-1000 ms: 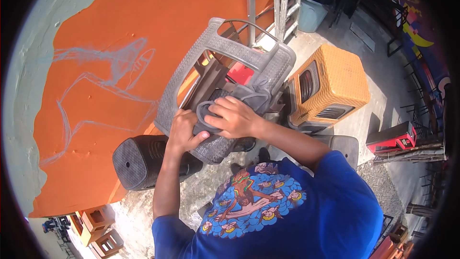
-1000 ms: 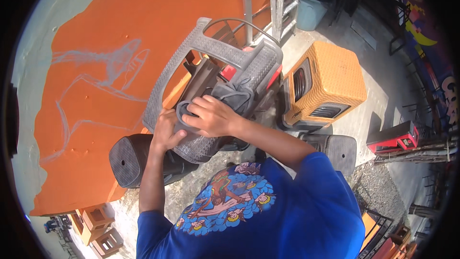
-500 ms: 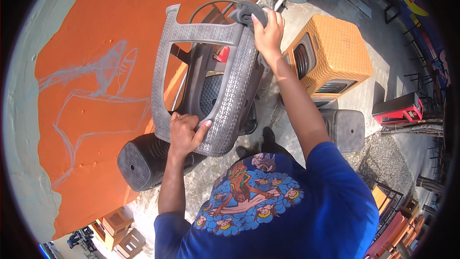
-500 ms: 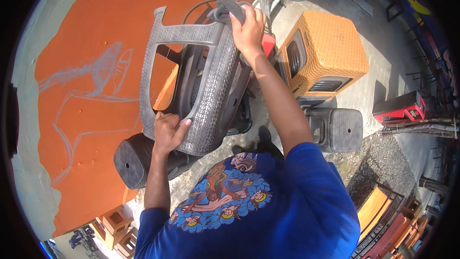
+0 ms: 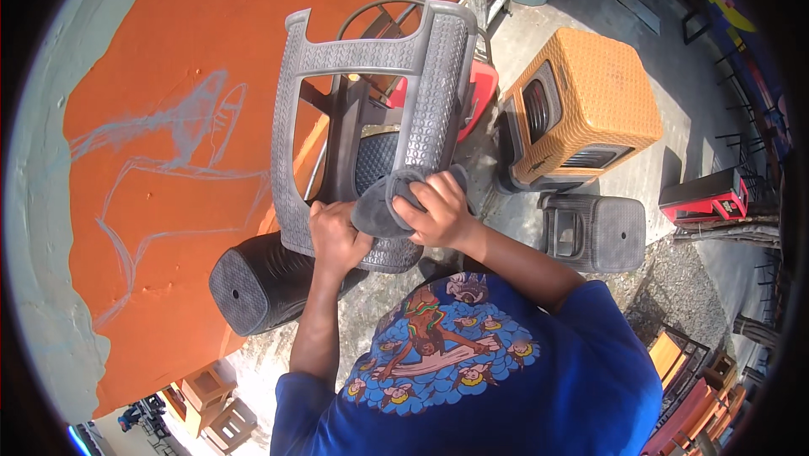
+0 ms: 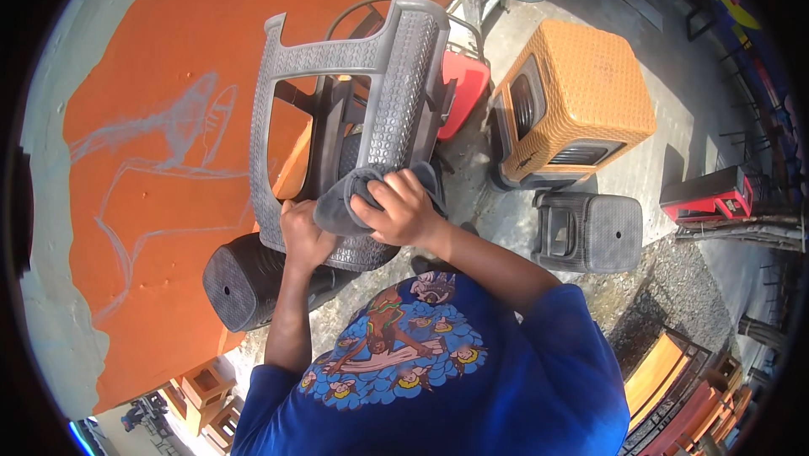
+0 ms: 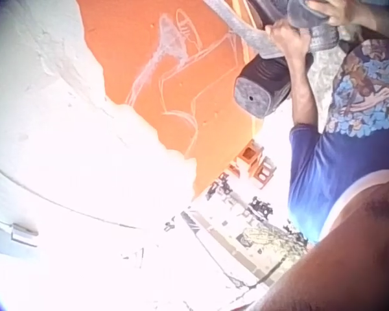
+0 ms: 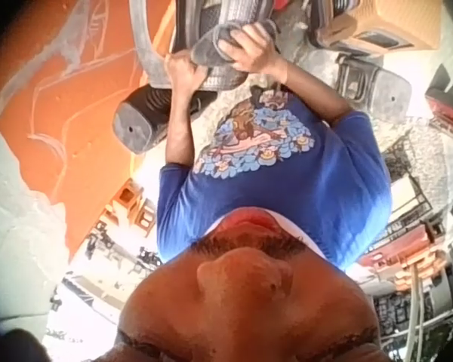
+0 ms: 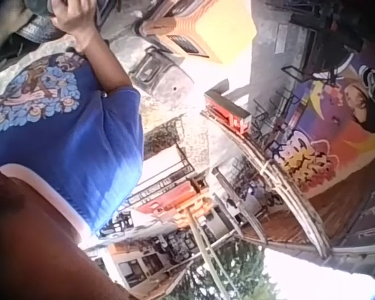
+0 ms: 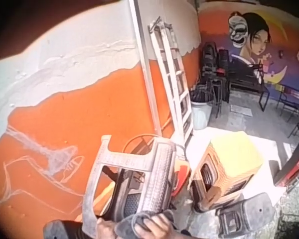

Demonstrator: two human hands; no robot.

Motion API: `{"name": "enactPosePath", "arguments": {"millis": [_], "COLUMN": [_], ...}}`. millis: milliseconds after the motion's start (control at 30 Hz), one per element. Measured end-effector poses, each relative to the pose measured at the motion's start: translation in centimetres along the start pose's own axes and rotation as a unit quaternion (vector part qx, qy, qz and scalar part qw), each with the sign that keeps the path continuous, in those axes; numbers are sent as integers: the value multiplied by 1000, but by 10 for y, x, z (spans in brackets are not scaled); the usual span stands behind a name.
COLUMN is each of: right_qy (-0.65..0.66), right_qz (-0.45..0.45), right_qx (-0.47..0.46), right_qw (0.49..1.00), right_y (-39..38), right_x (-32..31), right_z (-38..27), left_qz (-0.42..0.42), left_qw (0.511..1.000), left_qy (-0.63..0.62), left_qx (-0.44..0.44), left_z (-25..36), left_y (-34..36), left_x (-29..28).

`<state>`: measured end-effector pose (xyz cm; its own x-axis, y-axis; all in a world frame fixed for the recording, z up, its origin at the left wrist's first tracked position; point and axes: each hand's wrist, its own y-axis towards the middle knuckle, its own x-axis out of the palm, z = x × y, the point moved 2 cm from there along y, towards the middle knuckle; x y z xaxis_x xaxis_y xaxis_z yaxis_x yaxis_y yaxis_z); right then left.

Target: Cleaning plastic and wicker-style stools using a cloth.

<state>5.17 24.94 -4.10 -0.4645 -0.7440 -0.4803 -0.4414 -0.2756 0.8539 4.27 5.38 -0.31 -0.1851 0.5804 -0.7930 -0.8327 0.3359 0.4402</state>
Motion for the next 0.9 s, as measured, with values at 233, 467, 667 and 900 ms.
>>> {"name": "enactPosePath", "arguments": {"millis": [233,467,667,900], "right_qy": [-39,-3,112,-19], "right_qz": [224,46,-210,134], "right_qx": [298,287,84,221], "right_qw": [927,957,968,966], "right_y": [84,72,-11,31], "right_x": [-11,-7,-23,3], "right_z": [201,154,-20,126], "left_qz": [-35,-29,-28,-25], "left_qw": [998,998,997,997], "left_qy": [48,41,49,17], "left_qx": [-17,-48,-55,-72], "left_z": [16,7,-5,7], "left_y": [-1,6,-1,8], "left_x": [2,3,-1,7]}}
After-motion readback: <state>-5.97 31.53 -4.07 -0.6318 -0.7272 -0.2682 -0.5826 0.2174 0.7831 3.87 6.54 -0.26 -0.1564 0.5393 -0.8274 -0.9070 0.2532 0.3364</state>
